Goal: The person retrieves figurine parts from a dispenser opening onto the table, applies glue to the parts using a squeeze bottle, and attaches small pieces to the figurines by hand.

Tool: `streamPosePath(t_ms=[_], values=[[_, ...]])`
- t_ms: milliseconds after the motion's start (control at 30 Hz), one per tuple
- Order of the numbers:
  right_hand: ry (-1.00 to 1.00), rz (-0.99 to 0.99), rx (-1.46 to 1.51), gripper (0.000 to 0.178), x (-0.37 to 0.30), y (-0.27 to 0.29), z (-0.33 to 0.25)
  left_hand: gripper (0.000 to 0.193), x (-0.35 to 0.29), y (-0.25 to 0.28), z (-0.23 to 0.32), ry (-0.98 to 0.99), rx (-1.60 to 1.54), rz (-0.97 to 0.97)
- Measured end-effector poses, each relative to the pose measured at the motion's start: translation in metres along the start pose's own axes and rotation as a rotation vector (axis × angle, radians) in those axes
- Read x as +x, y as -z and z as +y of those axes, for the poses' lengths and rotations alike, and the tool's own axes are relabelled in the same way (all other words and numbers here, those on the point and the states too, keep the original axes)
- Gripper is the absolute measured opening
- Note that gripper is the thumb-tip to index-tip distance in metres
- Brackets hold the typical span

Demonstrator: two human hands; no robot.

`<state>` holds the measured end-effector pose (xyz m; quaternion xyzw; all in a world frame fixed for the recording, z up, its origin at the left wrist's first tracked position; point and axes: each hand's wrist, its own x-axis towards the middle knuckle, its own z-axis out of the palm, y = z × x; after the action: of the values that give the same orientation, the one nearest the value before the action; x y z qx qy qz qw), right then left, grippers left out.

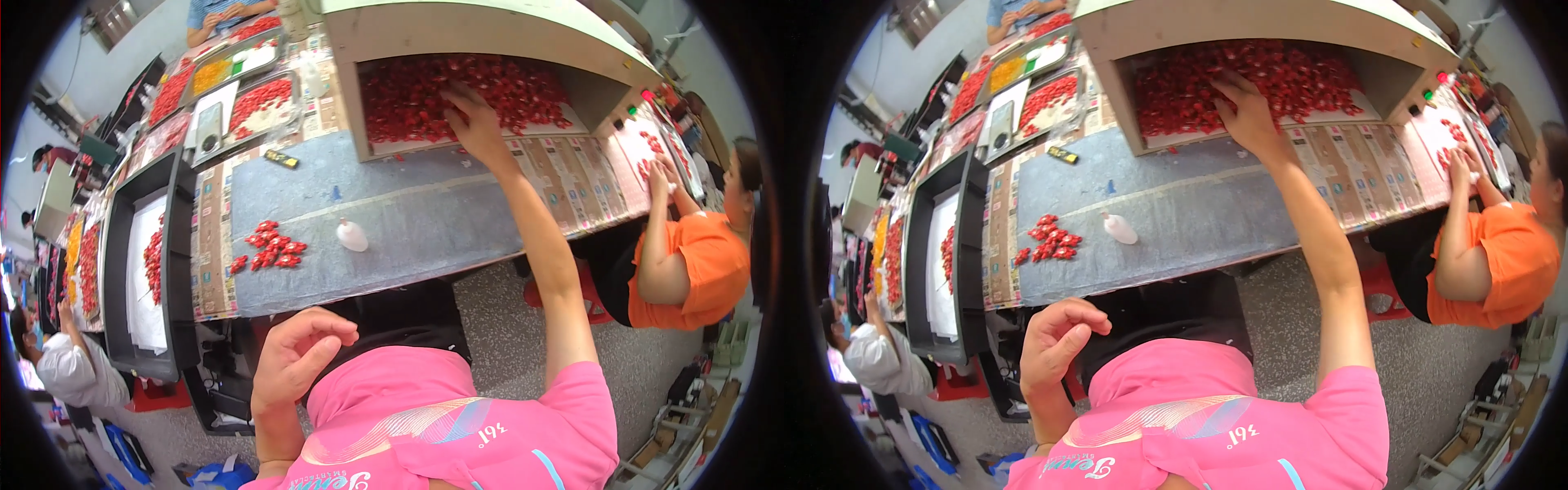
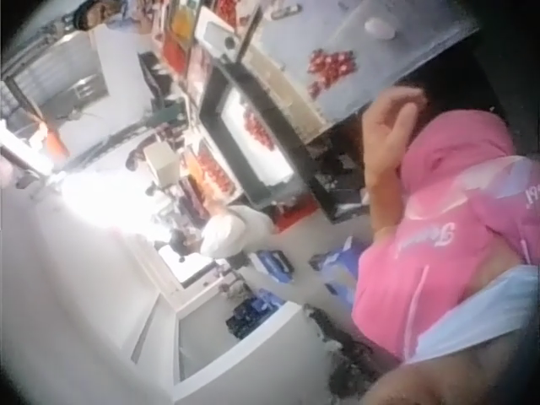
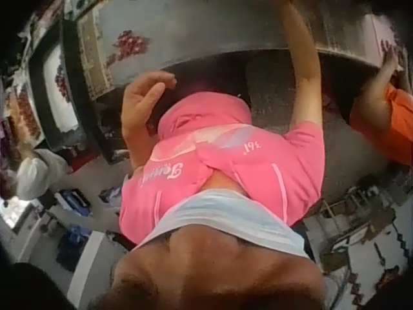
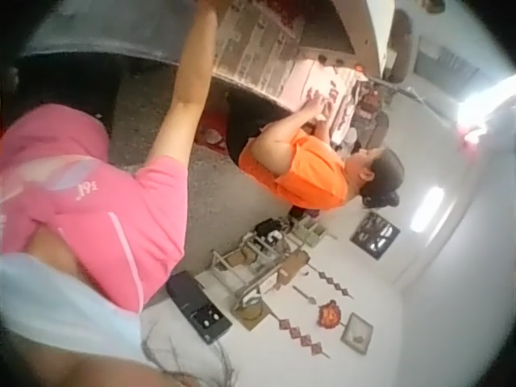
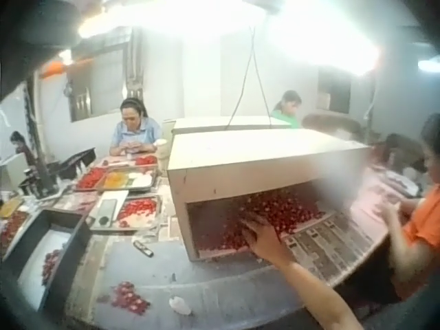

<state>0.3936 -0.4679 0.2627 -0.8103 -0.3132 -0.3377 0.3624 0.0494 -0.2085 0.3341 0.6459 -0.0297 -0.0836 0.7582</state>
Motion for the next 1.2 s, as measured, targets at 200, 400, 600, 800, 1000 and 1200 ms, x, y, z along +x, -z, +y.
streamPosePath(t_ms=[200, 400, 600, 800, 1000, 1200], values=[[-0.244, -0.586, 0.314, 0.026, -0.045, 0.014, -0.099, 0.014, 0.006, 0.036, -0.020, 0.029, 0.040, 0.383], [-0.230, -0.640, 0.429, 0.049, -0.075, 0.000, -0.172, 0.017, 0.017, 0.068, -0.049, -0.147, 0.346, 0.654], [-0.315, -0.540, 0.515, 0.048, -0.093, -0.035, -0.196, 0.039, 0.041, 0.071, -0.047, -0.305, 1.089, 0.770], [-0.443, -0.460, 0.545, 0.029, -0.099, -0.027, -0.182, 0.034, 0.070, 0.067, -0.055, -0.351, 1.299, 0.470], [-0.573, -0.353, 0.551, 0.036, -0.099, 0.010, -0.157, 0.026, 0.090, 0.097, -0.058, -0.450, 1.330, 0.520], [-0.458, -0.158, 0.306, 0.037, -0.114, 0.039, -0.116, 0.028, 0.121, 0.053, -0.045, -0.439, 1.288, 0.468]])
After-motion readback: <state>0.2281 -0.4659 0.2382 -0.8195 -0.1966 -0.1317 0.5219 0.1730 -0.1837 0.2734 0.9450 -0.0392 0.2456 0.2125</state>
